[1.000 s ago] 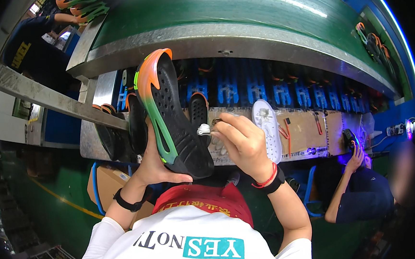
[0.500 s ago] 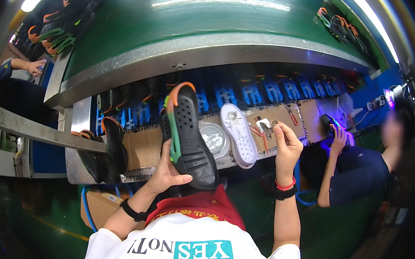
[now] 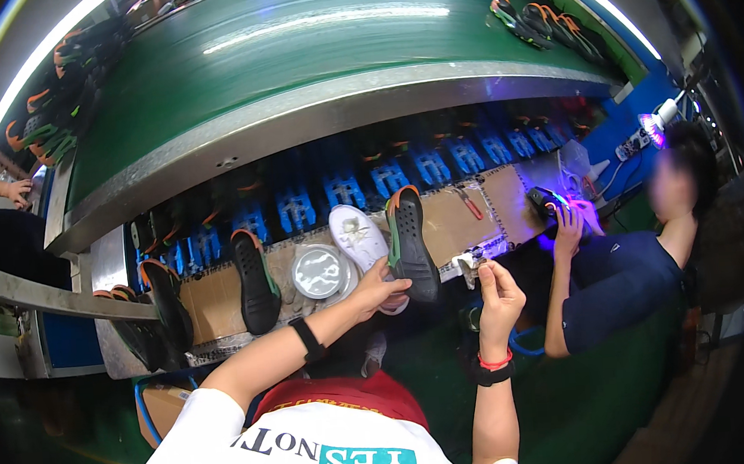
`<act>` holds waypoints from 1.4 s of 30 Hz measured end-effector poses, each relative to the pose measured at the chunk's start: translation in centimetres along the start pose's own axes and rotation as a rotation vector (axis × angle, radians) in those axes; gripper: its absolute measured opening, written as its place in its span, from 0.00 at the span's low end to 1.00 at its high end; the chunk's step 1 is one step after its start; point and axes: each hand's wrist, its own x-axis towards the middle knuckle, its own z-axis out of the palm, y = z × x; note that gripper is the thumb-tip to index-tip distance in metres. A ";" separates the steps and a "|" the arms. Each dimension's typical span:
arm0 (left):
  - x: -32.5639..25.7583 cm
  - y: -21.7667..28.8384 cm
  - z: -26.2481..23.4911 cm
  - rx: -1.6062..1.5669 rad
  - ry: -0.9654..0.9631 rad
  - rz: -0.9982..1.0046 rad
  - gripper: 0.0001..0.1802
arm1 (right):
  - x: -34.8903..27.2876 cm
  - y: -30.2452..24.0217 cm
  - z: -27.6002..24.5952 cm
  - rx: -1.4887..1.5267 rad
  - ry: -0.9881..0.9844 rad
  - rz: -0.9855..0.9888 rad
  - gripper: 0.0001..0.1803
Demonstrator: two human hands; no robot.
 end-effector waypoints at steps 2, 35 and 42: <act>2.5 -0.7 1.7 0.047 0.025 -0.005 0.34 | -0.2 0.8 -1.0 -0.001 0.006 0.046 0.09; 12.2 -5.7 3.4 0.412 0.380 -0.005 0.20 | 0.5 2.9 -1.8 0.005 -0.064 0.130 0.08; 11.8 -3.7 5.3 0.094 0.368 -0.074 0.18 | 0.1 4.0 -4.1 0.005 0.026 0.189 0.08</act>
